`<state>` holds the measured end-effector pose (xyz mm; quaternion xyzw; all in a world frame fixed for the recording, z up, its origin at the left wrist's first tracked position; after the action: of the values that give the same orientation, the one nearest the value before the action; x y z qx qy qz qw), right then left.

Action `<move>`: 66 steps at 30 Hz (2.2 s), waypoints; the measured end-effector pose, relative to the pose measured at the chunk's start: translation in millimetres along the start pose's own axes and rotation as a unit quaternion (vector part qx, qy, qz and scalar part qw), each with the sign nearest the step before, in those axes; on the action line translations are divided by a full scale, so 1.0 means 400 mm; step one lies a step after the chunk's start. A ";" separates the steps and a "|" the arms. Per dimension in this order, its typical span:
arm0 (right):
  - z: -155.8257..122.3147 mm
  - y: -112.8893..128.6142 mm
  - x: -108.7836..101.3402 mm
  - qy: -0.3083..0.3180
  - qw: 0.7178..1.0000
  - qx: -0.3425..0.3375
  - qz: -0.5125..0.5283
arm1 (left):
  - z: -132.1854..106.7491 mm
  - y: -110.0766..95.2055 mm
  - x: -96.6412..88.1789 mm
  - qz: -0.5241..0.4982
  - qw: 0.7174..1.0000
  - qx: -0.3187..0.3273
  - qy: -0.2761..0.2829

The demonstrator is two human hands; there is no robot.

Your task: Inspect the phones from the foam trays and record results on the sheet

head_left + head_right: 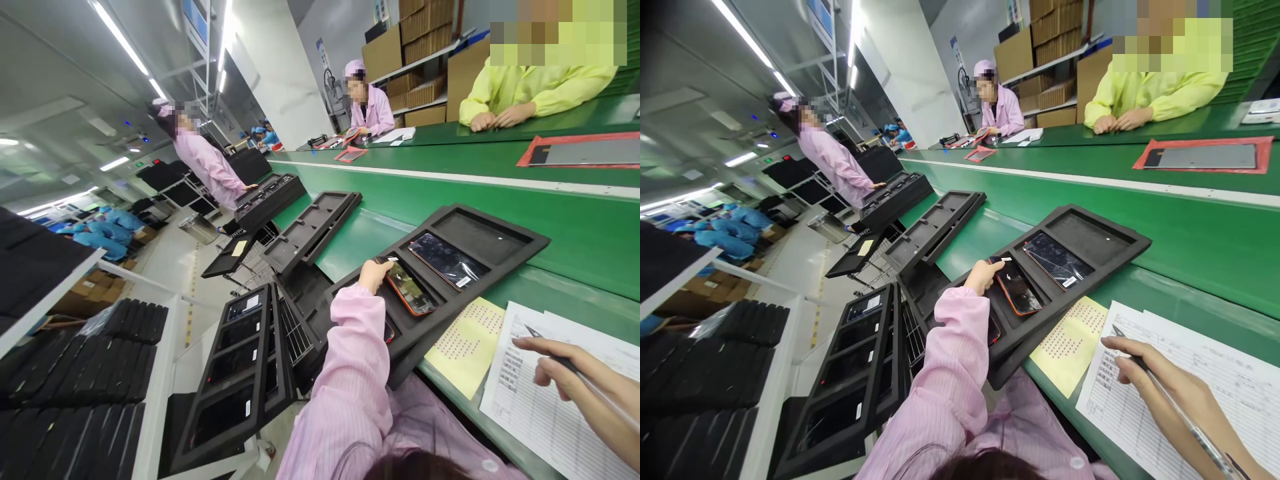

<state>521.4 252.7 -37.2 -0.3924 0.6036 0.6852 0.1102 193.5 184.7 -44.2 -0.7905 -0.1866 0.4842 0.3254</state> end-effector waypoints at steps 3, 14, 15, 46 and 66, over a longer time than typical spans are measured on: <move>0.014 -0.022 -0.003 -0.010 1.000 -0.018 0.017 | -0.041 -0.006 -0.005 -0.103 0.994 0.030 0.016; -0.020 0.090 0.056 0.088 0.886 0.129 0.436 | -0.343 -0.041 -0.089 -0.327 0.801 0.502 0.014; -0.023 0.103 0.066 0.104 0.866 0.137 0.469 | -0.375 -0.038 -0.077 -0.309 0.761 0.570 0.017; -0.118 0.201 -0.031 -0.151 0.891 -0.392 0.176 | -0.484 0.033 0.197 -0.498 0.739 0.014 0.454; -0.082 0.061 -0.025 -0.159 0.949 -0.057 0.265 | -0.501 0.025 0.096 -0.057 0.899 0.433 -0.024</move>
<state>526.1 220.1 -11.3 -0.1102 0.6206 0.7763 -0.0034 388.6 134.0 -11.9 -0.5475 -0.0107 0.5171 0.6578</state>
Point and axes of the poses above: each hand's wrist, its own z-axis towards the middle knuckle, its own x-axis out of the palm, y = z × x, the point moved 6 cm from there along z, towards the middle knuckle, and after that the axes turned 13 degrees about -y, right-handed, at the moved point
